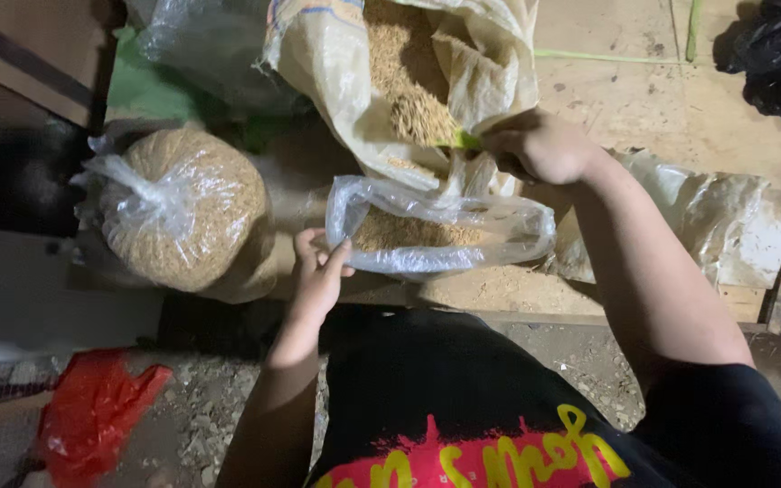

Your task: The person scoops grains from a large sack using a green scoop and pours them into a clear plastic bag. The person repeats this action multiple times to fill the bag.

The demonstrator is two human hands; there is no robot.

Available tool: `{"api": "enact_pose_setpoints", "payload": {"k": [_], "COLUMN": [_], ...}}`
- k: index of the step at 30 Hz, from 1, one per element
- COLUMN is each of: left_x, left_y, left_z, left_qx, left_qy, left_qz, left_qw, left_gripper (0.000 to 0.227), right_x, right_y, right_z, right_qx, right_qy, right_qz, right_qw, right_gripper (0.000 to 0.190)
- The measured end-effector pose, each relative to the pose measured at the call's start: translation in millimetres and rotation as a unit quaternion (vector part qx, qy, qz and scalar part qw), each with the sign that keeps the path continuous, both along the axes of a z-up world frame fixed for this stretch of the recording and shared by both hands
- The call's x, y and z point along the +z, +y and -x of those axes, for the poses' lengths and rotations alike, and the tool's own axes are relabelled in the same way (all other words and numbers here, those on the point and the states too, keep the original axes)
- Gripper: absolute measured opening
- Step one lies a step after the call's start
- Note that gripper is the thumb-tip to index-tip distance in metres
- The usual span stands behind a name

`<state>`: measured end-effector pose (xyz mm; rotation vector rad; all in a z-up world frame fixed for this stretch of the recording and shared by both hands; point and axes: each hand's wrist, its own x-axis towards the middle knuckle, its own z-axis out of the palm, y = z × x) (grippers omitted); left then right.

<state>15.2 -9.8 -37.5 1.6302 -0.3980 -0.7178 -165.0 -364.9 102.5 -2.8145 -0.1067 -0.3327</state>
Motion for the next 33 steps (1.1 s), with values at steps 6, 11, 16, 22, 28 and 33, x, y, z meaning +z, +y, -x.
{"api": "enact_pose_setpoints", "payload": {"k": [6, 11, 16, 22, 28, 33], "left_x": [10, 23, 24, 22, 8, -2], "left_y": [0, 10, 15, 14, 21, 31], "left_z": [16, 24, 28, 25, 14, -8], "left_qx": [-0.014, -0.010, 0.001, 0.004, -0.015, -0.018], "left_qy": [0.023, 0.046, 0.066, 0.072, 0.022, -0.120], "left_qz": [-0.031, -0.051, -0.010, 0.005, -0.031, -0.032], "left_qw": [0.999, 0.998, 0.998, 0.997, 0.999, 0.992], "left_gripper": [0.050, 0.049, 0.049, 0.049, 0.049, 0.055], "right_x": [-15, -8, -5, -3, 8, 29], "right_y": [38, 84, 106, 119, 121, 109], "right_z": [30, 29, 36, 49, 66, 72], "right_qx": [-0.009, -0.248, -0.199, -0.202, -0.142, -0.213], "right_qy": [0.069, 0.318, 0.196, 0.135, 0.051, 0.003], "right_qz": [-0.047, -0.271, -0.232, -0.145, -0.072, -0.213], "right_qw": [0.996, 0.874, 0.932, 0.959, 0.986, 0.953], "right_gripper": [0.034, 0.036, 0.034, 0.033, 0.035, 0.036]}}
